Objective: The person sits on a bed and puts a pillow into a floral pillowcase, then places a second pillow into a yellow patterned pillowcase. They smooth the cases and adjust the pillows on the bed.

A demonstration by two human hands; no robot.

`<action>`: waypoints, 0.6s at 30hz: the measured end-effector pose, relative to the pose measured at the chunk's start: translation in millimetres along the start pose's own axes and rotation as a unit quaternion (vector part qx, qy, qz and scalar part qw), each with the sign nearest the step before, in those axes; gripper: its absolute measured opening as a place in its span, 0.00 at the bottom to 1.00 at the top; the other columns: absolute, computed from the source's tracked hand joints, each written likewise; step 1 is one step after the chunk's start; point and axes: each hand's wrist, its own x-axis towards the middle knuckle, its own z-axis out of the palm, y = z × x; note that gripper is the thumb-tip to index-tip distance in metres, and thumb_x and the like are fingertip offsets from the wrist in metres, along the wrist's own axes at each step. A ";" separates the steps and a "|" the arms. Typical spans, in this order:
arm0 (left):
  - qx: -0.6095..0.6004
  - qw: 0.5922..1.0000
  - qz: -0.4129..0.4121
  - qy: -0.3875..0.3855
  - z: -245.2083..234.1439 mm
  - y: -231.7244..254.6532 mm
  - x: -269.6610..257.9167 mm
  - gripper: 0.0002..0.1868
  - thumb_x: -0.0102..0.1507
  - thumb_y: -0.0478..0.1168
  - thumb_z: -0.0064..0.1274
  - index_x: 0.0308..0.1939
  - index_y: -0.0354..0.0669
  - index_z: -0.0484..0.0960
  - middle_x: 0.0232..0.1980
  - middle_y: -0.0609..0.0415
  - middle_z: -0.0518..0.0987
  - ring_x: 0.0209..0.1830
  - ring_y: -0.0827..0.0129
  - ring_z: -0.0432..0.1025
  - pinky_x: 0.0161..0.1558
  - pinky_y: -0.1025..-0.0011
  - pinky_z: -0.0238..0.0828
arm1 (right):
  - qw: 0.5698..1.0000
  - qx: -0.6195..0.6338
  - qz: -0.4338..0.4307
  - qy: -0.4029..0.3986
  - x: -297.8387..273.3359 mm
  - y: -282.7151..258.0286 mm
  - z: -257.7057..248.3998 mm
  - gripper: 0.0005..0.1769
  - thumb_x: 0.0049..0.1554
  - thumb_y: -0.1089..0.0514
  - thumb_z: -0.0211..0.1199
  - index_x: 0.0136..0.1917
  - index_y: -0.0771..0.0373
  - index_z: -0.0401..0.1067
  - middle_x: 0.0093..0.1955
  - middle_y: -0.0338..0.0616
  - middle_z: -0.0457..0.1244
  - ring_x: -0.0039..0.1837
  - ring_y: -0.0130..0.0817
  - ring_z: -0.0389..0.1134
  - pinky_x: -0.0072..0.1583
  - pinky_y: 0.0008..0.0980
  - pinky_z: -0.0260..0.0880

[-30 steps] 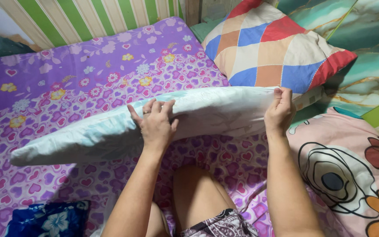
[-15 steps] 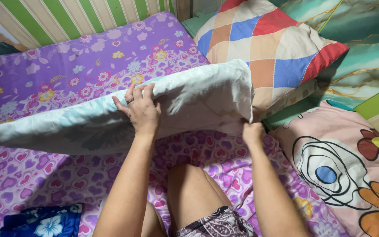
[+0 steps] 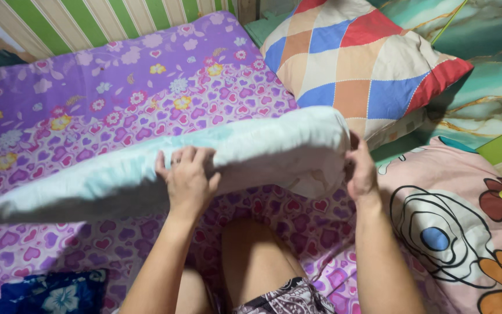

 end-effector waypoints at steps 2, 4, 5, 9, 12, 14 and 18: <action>-0.017 0.998 0.018 -0.050 -10.8 6.6 -25.6 0.25 0.47 0.44 0.70 0.46 0.54 0.78 0.45 0.54 0.76 0.52 0.57 0.72 0.66 0.45 0.52 | 0.990 0.124 0.053 -0.030 -1.9 -27.9 17.4 0.43 0.59 0.40 0.55 0.79 0.65 0.54 0.75 0.53 0.59 0.73 0.40 0.62 0.71 0.37 0.61; -0.017 0.987 0.019 -0.157 -11.6 12.7 -49.4 0.30 0.43 0.43 0.70 0.48 0.53 0.76 0.44 0.53 0.77 0.51 0.53 0.72 0.57 0.52 0.58 | 0.991 -0.049 0.101 -0.069 -4.0 -28.1 30.9 0.44 0.58 0.37 0.54 0.78 0.67 0.56 0.75 0.52 0.58 0.73 0.40 0.60 0.71 0.38 0.59; -0.017 0.978 0.025 -0.205 -9.2 16.3 -63.0 0.31 0.44 0.41 0.69 0.49 0.52 0.74 0.45 0.53 0.76 0.52 0.54 0.72 0.55 0.52 0.59 | 0.979 -0.132 0.124 -0.090 -3.6 -21.5 35.4 0.46 0.58 0.35 0.54 0.78 0.67 0.57 0.75 0.51 0.58 0.73 0.40 0.59 0.71 0.39 0.58; -0.093 0.946 0.072 -0.303 11.0 22.8 -112.2 0.27 0.52 0.45 0.67 0.51 0.49 0.74 0.47 0.49 0.76 0.53 0.52 0.71 0.53 0.52 0.61 | 0.864 -0.443 0.225 -0.083 -26.0 17.5 18.0 0.47 0.58 0.31 0.59 0.76 0.68 0.62 0.76 0.56 0.56 0.77 0.42 0.54 0.74 0.39 0.51; -0.122 0.944 0.074 -0.298 36.5 17.5 -109.2 0.29 0.50 0.51 0.68 0.53 0.49 0.78 0.50 0.46 0.75 0.52 0.50 0.71 0.52 0.51 0.59 | 0.847 -0.441 0.295 -0.043 -31.7 52.0 4.4 0.46 0.62 0.29 0.55 0.78 0.65 0.60 0.79 0.56 0.50 0.80 0.44 0.46 0.75 0.41 0.45; -0.172 0.974 0.102 -0.106 63.0 17.9 -91.4 0.17 0.61 0.50 0.60 0.48 0.46 0.81 0.49 0.47 0.78 0.52 0.49 0.72 0.54 0.53 0.64 | 0.893 -0.288 0.343 -0.042 -32.1 70.0 0.4 0.43 0.60 0.31 0.49 0.77 0.62 0.62 0.77 0.44 0.59 0.77 0.37 0.56 0.74 0.36 0.51; -0.260 0.952 0.037 -0.159 129.2 53.3 -34.4 0.25 0.63 0.57 0.55 0.56 0.45 0.81 0.57 0.44 0.79 0.54 0.46 0.74 0.55 0.53 0.70 | 0.920 -0.247 0.303 -0.023 -29.8 86.8 -9.7 0.39 0.62 0.36 0.50 0.77 0.62 0.60 0.77 0.42 0.59 0.77 0.34 0.57 0.74 0.35 0.53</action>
